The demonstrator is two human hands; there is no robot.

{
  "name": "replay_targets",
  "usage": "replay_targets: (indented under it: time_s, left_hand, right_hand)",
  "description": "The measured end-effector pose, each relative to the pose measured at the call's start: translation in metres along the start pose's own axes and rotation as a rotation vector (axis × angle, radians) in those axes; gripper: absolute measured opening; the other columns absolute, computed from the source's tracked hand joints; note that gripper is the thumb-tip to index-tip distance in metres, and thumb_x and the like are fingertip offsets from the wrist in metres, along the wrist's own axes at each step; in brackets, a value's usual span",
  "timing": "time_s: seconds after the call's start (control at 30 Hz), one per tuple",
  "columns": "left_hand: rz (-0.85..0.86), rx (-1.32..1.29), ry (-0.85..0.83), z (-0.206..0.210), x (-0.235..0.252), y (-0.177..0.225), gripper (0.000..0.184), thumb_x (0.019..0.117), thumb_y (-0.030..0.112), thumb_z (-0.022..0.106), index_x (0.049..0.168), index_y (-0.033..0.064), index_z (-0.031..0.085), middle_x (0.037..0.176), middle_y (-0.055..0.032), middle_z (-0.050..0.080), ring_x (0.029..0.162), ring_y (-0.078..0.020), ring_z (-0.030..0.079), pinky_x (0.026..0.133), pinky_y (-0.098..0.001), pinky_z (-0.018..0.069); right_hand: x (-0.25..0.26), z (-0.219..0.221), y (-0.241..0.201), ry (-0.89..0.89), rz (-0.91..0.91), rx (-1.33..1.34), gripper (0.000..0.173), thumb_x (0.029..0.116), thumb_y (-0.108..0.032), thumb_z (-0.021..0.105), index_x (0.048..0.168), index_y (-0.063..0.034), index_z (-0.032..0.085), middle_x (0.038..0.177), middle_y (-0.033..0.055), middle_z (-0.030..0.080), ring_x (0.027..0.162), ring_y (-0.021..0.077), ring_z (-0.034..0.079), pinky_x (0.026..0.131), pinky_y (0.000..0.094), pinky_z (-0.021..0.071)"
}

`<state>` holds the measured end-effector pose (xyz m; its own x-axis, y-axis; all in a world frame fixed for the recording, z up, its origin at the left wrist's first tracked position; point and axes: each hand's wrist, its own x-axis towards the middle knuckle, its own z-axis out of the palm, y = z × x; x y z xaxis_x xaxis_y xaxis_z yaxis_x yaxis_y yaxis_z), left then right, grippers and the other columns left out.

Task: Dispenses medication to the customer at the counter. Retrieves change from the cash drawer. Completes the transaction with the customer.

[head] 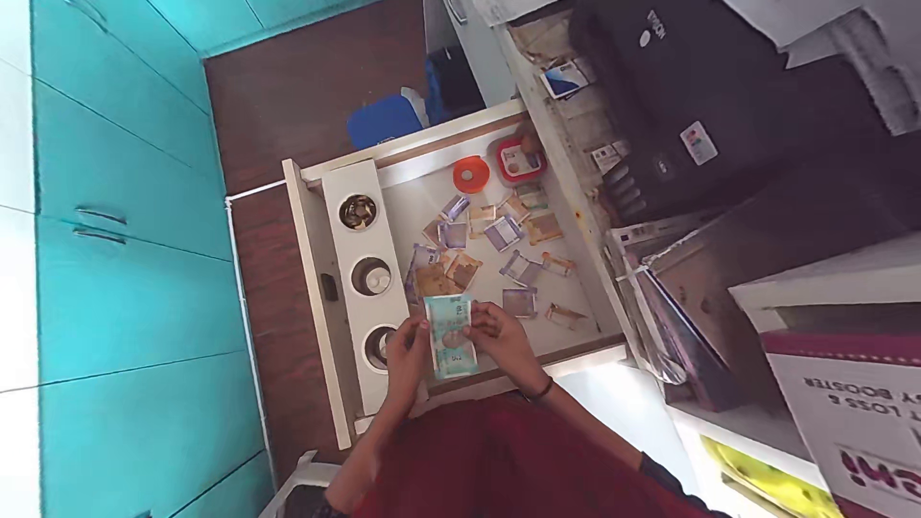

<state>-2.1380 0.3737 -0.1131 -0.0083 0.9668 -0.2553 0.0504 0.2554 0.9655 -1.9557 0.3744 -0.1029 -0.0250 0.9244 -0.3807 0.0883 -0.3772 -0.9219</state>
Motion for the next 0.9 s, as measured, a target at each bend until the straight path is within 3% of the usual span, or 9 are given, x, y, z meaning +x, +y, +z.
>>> replay_targets:
  time_s: [0.07,0.1,0.2,0.3,0.37,0.43,0.6,0.8,0.9]
  left_hand:
    - [-0.092,-0.122,0.044,-0.004,-0.002,0.002,0.031,0.108,0.014,0.037,0.12,-0.0033,0.06,0.086,0.0041,0.063,0.063,0.0013,0.055,0.059,-0.0152,0.048]
    - [-0.147,-0.197,0.058,-0.006,-0.003,0.005,0.035,0.1086,0.015,0.031,0.123,-0.0022,0.058,0.089,0.0036,0.064,0.066,-0.0003,0.059,0.062,-0.0163,0.0514]
    - [-0.3,-0.519,0.082,-0.017,-0.005,0.019,0.045,0.1099,0.018,0.02,0.127,-0.0019,0.056,0.1,-0.0057,0.072,0.091,-0.0128,0.072,0.084,-0.0279,0.0585]
    - [-0.36,-0.75,0.012,-0.028,-0.005,0.024,0.053,0.1112,0.025,0.015,0.135,-0.0055,0.051,0.119,-0.0183,0.07,0.111,-0.0255,0.07,0.099,-0.0375,0.0549]
    - [-0.379,-0.781,-0.033,-0.032,-0.004,0.025,0.057,0.1108,0.029,0.012,0.139,-0.0051,0.048,0.124,-0.02,0.068,0.117,-0.0274,0.067,0.104,-0.0396,0.0515]
    - [-0.377,-0.787,-0.051,-0.032,-0.003,0.026,0.059,0.1107,0.031,0.01,0.141,-0.0042,0.047,0.126,-0.021,0.067,0.119,-0.0281,0.066,0.105,-0.0401,0.0501]
    - [-0.395,-0.858,-0.075,-0.028,-0.002,0.023,0.061,0.1108,0.034,0.009,0.144,-0.0036,0.043,0.13,-0.0229,0.064,0.122,-0.0306,0.064,0.107,-0.0419,0.0486]
    - [-0.401,-0.895,-0.112,-0.027,-0.004,0.021,0.063,0.1102,0.034,0.007,0.141,-0.0044,0.047,0.132,-0.0232,0.063,0.123,-0.0315,0.063,0.108,-0.0415,0.048]
    - [-0.395,-0.873,-0.124,-0.025,-0.004,0.02,0.061,0.1107,0.032,0.01,0.137,-0.0065,0.05,0.133,-0.0216,0.063,0.125,-0.0288,0.062,0.108,-0.0396,0.0478]
  right_hand:
    - [-0.001,-0.005,0.0,0.07,0.0,-0.012,0.025,0.0939,-0.004,0.068,0.117,0.0037,0.063,0.095,0.0053,0.071,0.081,0.0056,0.067,0.076,0.0238,0.0565]
    - [-0.001,-0.009,0.001,0.101,0.003,-0.016,0.023,0.0941,-0.003,0.067,0.115,0.0044,0.064,0.095,0.0058,0.07,0.082,0.0057,0.067,0.076,0.0241,0.0569]
    - [0.0,-0.021,0.008,0.143,-0.004,-0.031,0.019,0.097,-0.004,0.063,0.112,0.0064,0.067,0.094,0.0072,0.071,0.083,0.0069,0.068,0.079,0.027,0.0585]
    - [0.0,-0.027,0.009,0.15,-0.01,-0.063,0.014,0.1011,-0.008,0.058,0.1,0.0013,0.067,0.083,-0.0012,0.067,0.075,0.001,0.064,0.072,0.0229,0.0563]
    - [-0.001,-0.027,0.008,0.144,0.015,-0.074,0.016,0.103,-0.009,0.054,0.101,0.001,0.066,0.082,-0.002,0.064,0.073,0.0002,0.061,0.069,0.0212,0.0526]
    - [-0.002,-0.027,0.008,0.135,0.025,-0.062,0.02,0.1046,-0.011,0.049,0.109,0.0011,0.065,0.087,-0.001,0.064,0.078,0.0004,0.062,0.071,0.0215,0.0527]
    - [-0.003,-0.022,0.01,0.116,-0.004,-0.107,0.024,0.1066,-0.015,0.045,0.105,-0.0005,0.064,0.082,-0.0019,0.061,0.073,0.0004,0.06,0.071,0.022,0.0524]
    - [-0.008,-0.019,0.005,0.094,-0.042,-0.327,0.029,0.1074,-0.021,0.048,0.096,0.0006,0.064,0.074,0.0009,0.057,0.066,0.0051,0.057,0.065,0.0268,0.0477]
    - [-0.011,-0.015,0.002,0.077,-0.056,-0.342,0.03,0.1073,-0.023,0.05,0.092,-0.0012,0.064,0.069,-0.0018,0.055,0.062,0.003,0.054,0.061,0.0245,0.0457]
